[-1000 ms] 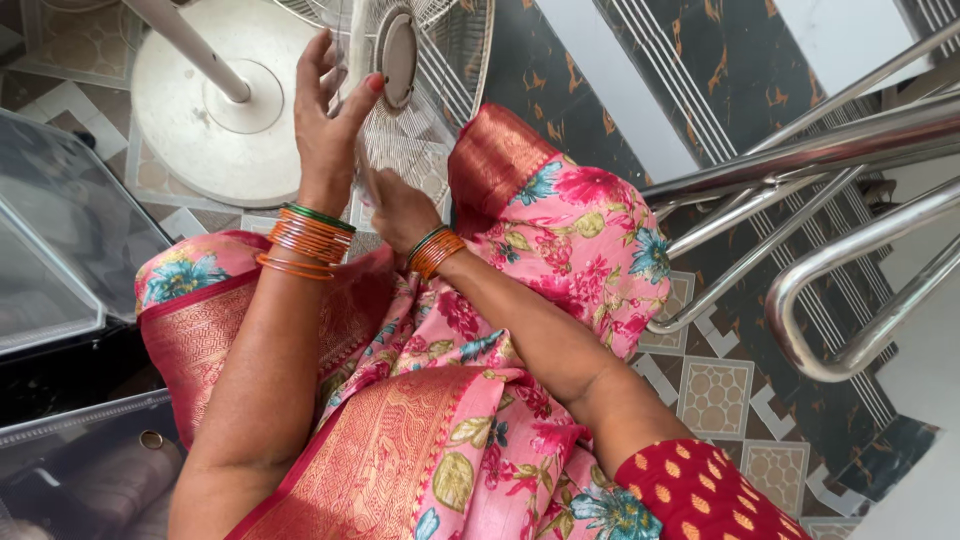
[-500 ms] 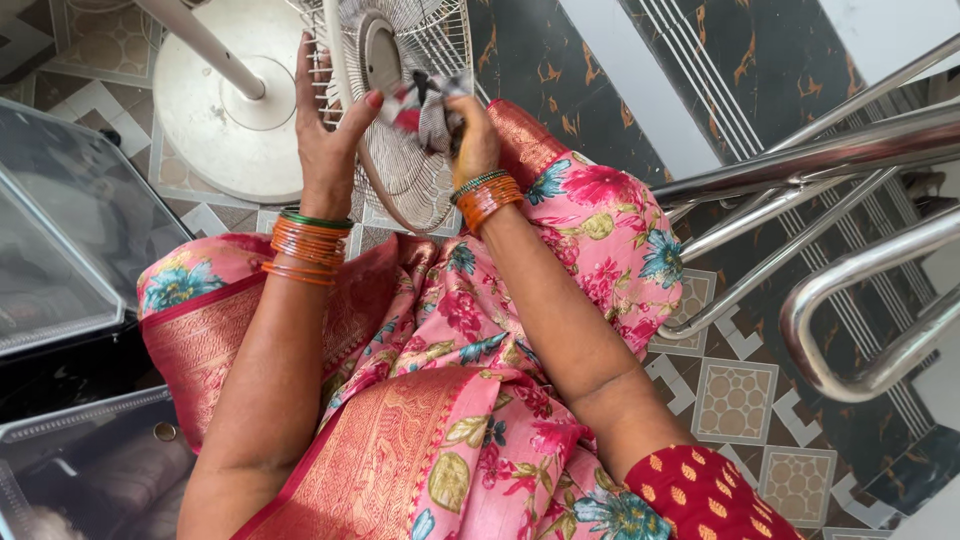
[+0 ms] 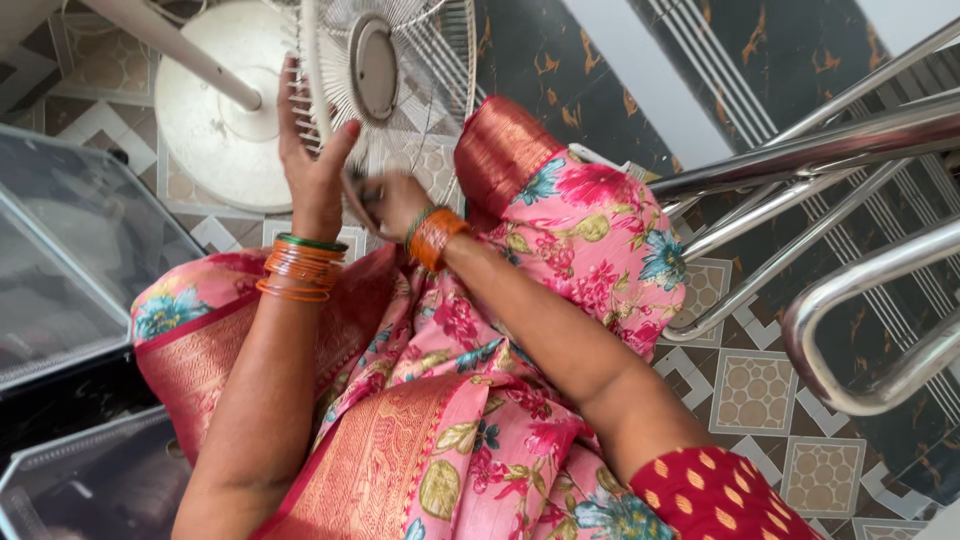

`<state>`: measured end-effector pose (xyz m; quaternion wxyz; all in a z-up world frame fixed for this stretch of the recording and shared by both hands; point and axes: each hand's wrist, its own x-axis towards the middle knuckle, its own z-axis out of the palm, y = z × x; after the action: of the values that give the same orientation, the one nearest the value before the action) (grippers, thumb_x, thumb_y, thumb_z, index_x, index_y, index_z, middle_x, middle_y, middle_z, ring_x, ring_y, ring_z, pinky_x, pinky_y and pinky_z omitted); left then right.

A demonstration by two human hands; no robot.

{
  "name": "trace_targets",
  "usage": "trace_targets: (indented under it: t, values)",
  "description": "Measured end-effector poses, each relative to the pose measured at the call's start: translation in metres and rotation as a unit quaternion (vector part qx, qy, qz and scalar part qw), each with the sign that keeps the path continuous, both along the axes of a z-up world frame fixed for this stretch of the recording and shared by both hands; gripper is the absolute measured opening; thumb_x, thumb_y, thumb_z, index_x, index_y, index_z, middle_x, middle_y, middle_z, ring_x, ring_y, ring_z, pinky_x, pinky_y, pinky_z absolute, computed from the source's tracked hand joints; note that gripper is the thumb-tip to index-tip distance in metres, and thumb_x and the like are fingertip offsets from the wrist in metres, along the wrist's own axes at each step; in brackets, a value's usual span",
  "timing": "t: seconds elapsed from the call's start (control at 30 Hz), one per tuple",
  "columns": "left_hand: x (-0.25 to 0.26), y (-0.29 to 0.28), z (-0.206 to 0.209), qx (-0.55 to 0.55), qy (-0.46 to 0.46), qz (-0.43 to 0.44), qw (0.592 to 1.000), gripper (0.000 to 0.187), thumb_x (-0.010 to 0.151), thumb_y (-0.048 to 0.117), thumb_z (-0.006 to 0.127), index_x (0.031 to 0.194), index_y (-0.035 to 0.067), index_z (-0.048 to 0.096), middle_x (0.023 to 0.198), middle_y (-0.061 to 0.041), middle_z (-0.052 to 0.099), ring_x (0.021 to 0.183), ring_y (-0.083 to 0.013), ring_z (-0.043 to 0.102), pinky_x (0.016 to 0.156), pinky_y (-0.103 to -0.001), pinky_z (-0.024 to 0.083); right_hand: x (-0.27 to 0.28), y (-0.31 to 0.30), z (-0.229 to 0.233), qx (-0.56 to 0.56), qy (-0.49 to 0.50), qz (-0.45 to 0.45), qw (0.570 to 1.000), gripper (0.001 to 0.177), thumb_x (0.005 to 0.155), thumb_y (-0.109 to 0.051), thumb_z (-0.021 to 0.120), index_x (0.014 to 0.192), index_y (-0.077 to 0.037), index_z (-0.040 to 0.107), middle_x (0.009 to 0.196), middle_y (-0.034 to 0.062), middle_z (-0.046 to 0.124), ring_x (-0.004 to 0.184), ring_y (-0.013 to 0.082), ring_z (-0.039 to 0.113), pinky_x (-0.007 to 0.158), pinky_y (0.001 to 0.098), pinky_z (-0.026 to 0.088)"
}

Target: The person cleans a standing fan by brushing the front grill and wiping it with a cloth. They rotate the fan head to access different areas and continue wiping the grill and blades.

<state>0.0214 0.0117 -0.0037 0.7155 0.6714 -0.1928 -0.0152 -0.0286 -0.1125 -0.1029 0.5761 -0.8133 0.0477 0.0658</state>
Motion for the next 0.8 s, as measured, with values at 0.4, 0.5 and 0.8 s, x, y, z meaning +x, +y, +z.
trace_targets:
  t: [0.4,0.5,0.8]
  values:
    - [0.0,0.001,0.007,-0.03,0.06,-0.01,0.998,0.078,0.099,0.012,0.075,0.166,0.009,0.034,0.154,-0.018,0.053,0.119,-0.0166,0.064,0.103,-0.032,0.059,0.048,-0.046,0.006,-0.122,-0.148,-0.237,0.952,0.029,0.077,-0.006,0.078,0.105,-0.001,0.077,0.114,0.0176,0.071,0.096,0.0233,0.07,0.082,0.0329,0.058]
    - [-0.007,-0.001,0.007,0.009,0.023,-0.011,1.0,0.084,0.095,0.01,0.076,0.163,0.009,0.029,0.155,-0.016,0.05,0.116,-0.0166,0.062,0.099,-0.033,0.059,0.029,-0.013,0.007,-0.108,-0.075,-0.191,0.973,0.024,0.08,-0.007,0.076,0.104,-0.004,0.076,0.118,0.0162,0.069,0.095,0.0209,0.07,0.079,0.03,0.059]
    - [0.005,-0.006,0.007,-0.058,0.044,0.035,0.997,0.068,0.094,0.009,0.073,0.153,0.003,0.037,0.137,-0.016,0.06,0.119,-0.0203,0.063,0.103,-0.034,0.055,0.01,-0.03,0.004,0.248,0.018,-0.071,0.966,0.015,0.082,0.0,0.073,0.096,0.003,0.075,0.079,0.0106,0.075,0.065,0.0185,0.07,0.061,0.0318,0.059]
